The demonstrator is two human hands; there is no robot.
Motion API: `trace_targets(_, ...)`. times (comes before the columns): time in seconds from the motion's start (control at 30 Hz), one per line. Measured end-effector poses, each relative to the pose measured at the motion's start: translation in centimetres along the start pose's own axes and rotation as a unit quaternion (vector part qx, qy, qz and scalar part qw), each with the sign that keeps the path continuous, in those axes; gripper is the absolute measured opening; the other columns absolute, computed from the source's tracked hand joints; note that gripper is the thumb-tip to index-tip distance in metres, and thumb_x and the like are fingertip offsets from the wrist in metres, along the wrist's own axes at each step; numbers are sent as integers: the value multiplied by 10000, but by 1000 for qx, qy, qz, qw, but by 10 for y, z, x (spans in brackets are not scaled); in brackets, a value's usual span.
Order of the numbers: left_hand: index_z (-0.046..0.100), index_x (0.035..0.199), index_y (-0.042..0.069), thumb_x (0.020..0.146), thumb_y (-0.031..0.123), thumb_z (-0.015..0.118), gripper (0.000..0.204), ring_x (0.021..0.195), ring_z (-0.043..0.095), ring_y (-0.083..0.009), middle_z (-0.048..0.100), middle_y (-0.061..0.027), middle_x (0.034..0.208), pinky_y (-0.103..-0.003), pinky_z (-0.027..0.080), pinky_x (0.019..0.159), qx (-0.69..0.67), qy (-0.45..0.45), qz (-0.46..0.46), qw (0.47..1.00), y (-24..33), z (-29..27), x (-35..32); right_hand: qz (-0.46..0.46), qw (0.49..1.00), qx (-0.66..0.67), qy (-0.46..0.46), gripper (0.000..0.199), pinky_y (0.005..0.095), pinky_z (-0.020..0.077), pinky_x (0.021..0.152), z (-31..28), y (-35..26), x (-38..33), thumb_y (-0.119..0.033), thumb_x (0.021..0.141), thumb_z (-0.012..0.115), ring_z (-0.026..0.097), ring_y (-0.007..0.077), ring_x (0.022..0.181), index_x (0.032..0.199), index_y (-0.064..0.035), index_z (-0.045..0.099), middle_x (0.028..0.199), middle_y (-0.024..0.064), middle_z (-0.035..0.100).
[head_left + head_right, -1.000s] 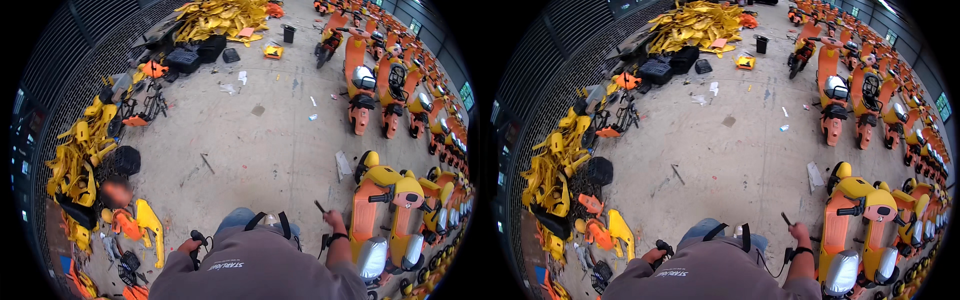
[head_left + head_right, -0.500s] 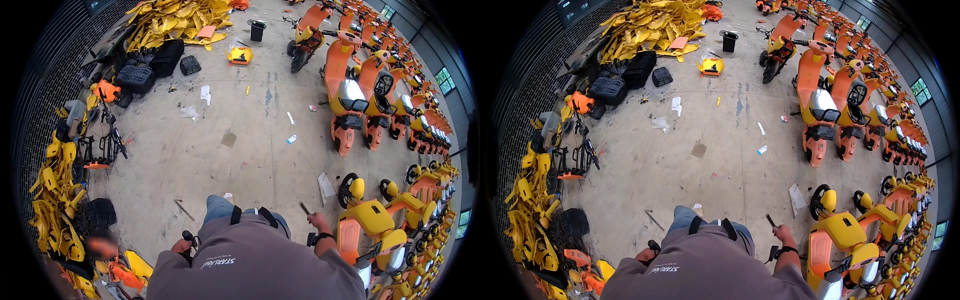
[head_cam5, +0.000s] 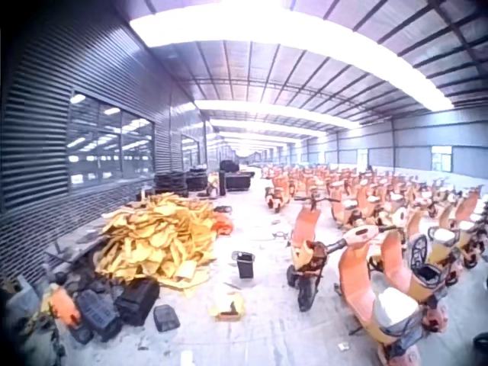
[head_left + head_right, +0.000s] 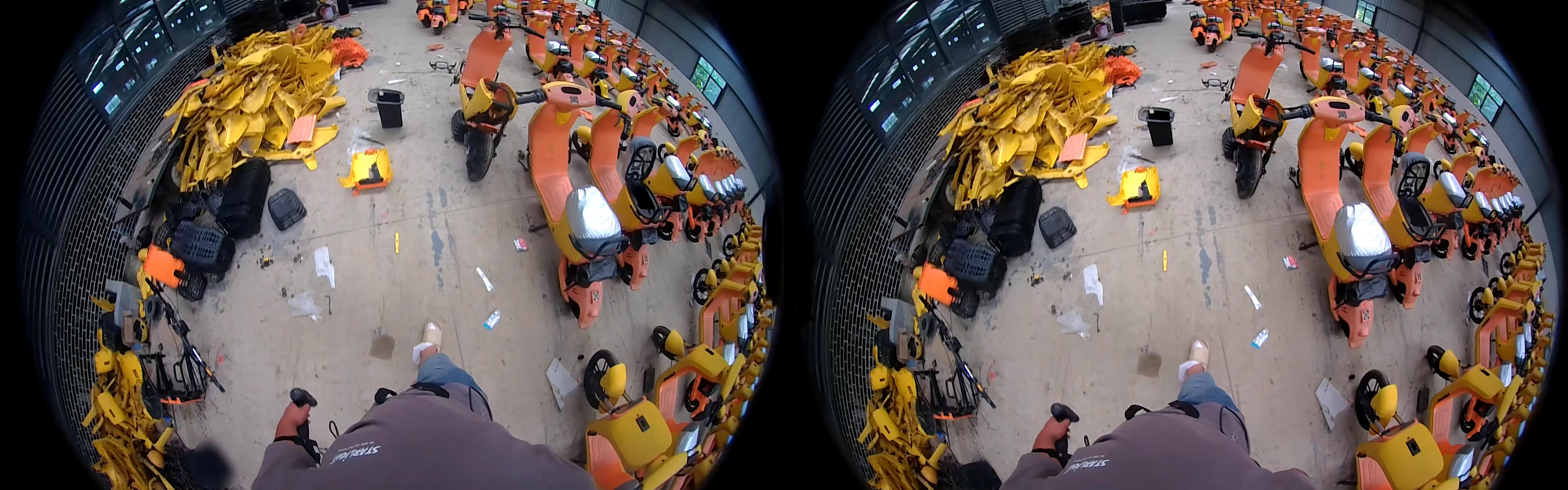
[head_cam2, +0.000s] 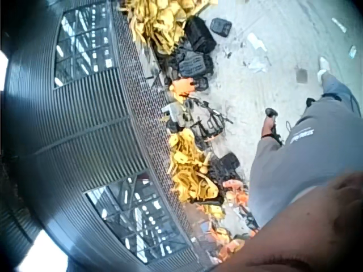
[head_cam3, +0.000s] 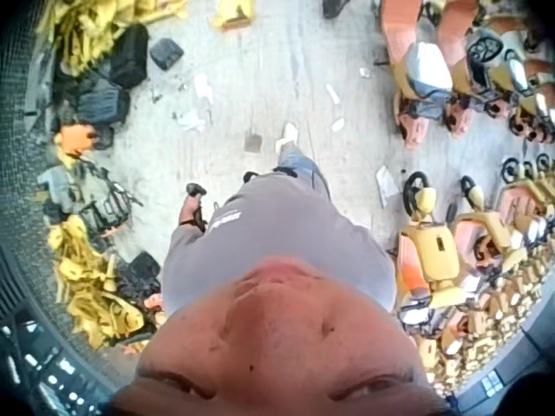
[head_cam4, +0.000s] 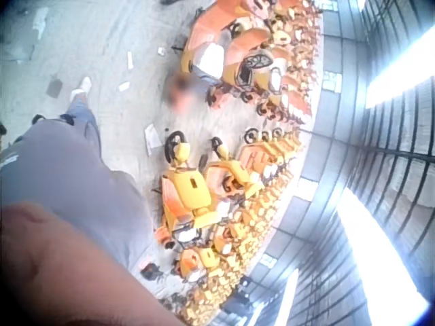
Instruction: The person wipes a power drill with a cloth and then inserts a battery pack into the base of the handle.
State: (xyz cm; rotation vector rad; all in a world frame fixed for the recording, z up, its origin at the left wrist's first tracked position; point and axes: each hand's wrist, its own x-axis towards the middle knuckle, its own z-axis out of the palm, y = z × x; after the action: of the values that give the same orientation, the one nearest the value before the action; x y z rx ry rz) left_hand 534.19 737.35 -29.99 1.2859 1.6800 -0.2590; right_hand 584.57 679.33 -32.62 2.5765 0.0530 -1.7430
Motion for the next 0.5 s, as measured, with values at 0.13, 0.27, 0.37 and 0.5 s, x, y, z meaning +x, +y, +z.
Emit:
trace_targets(0.13,699,959,-41,831,352,677,413,799,700,-236,706,-141,875,-379,547,714,67,-170,-166,969,77,-2,10,-69,983,-64,156,330,403,553,758,-158,-141,126,-410,750,699,698,338,821,776,-89,771,834,206,709)
trace_targets(0.27,724,1055,9,811,489,653,544,908,669,-248,717,-124,985,-374,496,812,186,-230,-33,955,219,0,37,-267,898,101,335,480,475,518,768,-416,-391,31,-414,834,691,661,434,855,931,54,653,862,280,672)
trace_targets(0.37,710,1056,2,857,422,639,471,848,667,-232,713,-118,947,-378,501,750,105,-206,0,973,284,1,91,-341,858,165,346,415,436,521,753,-531,-514,-22,-346,883,673,675,389,853,1052,30,623,864,238,685)
trace_targets(0.5,695,1049,3,904,344,608,380,768,658,-224,699,-115,891,-373,503,692,109,-250,53,961,404,11,177,-368,838,155,372,381,420,524,781,-612,-624,3,-327,912,649,672,384,902,1114,-5,625,943,227,694)
